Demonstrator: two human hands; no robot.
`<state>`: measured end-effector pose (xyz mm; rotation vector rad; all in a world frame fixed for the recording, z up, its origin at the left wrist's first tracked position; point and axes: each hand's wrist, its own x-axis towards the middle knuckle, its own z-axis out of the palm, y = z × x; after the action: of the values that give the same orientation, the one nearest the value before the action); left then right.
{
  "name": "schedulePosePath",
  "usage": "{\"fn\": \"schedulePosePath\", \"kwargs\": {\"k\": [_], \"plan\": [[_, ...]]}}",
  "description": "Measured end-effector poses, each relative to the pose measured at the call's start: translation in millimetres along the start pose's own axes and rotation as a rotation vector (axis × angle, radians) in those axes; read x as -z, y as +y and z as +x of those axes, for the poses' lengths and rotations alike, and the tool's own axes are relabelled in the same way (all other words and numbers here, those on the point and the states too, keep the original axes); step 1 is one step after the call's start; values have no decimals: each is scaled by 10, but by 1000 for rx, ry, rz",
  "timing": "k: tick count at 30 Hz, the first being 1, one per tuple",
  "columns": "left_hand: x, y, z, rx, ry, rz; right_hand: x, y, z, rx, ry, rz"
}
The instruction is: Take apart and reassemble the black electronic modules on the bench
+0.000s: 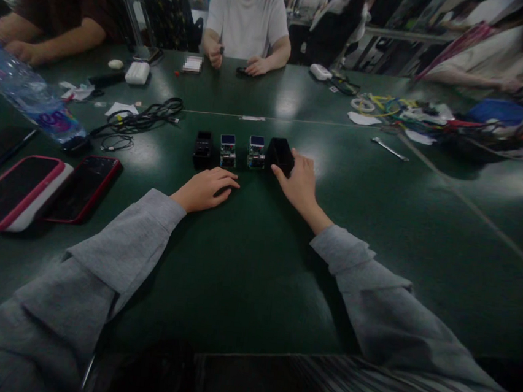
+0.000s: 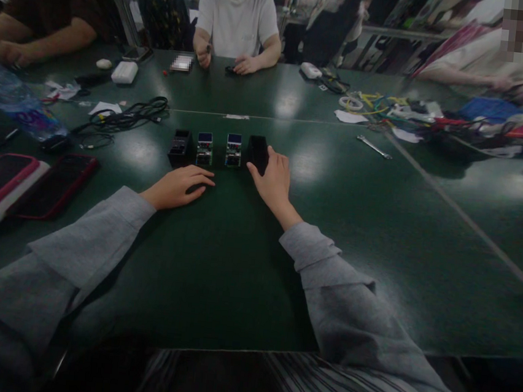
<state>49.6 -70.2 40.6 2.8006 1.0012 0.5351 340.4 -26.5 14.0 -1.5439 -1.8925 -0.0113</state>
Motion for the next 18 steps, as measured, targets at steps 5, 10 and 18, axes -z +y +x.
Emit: {"fn": "schedulePosePath", "kwargs": {"k": [5, 10, 18], "plan": [[-13, -5, 3, -6, 11, 2, -28, -30, -8, -43, -35, 6], [-9, -4, 5, -3, 2, 1, 12, -88, -7, -55, 34, -11], [-4, -7, -8, 0, 1, 8, 165, -107, -145, -127, 37, 76]]}}
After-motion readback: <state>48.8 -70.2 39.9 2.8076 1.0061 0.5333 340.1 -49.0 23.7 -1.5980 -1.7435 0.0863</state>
